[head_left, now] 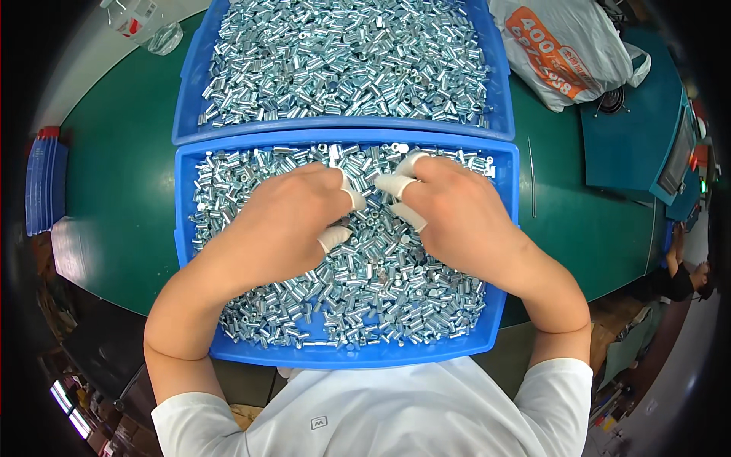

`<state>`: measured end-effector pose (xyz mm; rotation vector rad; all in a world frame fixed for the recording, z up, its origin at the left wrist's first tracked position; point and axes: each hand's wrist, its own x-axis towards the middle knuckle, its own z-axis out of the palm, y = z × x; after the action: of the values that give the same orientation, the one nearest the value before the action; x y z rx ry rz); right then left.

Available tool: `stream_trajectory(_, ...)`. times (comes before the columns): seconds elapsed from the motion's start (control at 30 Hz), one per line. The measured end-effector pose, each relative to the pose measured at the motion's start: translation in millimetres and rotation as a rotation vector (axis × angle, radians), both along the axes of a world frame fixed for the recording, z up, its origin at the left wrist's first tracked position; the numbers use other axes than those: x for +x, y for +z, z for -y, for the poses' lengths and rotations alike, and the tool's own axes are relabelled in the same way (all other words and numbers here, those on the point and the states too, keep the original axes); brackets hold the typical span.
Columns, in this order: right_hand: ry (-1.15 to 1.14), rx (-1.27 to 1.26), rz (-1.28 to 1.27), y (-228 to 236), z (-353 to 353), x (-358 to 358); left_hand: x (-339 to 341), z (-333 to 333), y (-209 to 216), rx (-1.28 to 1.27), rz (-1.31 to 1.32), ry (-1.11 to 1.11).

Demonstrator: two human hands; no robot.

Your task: The recorder is manually inspecting and sorting small metal fasteners from a bin at a workstation.

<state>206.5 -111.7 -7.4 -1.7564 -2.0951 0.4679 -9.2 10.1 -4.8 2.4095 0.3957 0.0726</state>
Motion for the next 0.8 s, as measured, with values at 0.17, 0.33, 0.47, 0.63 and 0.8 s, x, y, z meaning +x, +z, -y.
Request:
stream_trajectory(0.17, 0.057, -0.04, 0.047, -4, -4, 1, 2, 0, 1, 0.038, -0.024, -0.032)
stream_trajectory(0.33, 0.058, -0.007, -0.024, -5, -4, 7, 1, -2, -1, 0.067, -0.007, -0.044)
stream_trajectory(0.47, 0.065, 0.035, -0.108, -8, 0, 15, 2, -3, 2, 0.026, 0.026, 0.013)
stream_trajectory(0.63, -0.025, 0.001, -0.271, -2, 13, 16, 3, -2, -1, 0.053, 0.072, 0.048)
stream_trajectory(0.8, 0.019, 0.048, -0.181, -8, 25, 21, 3, 2, 1, 0.176, 0.01, 0.018)
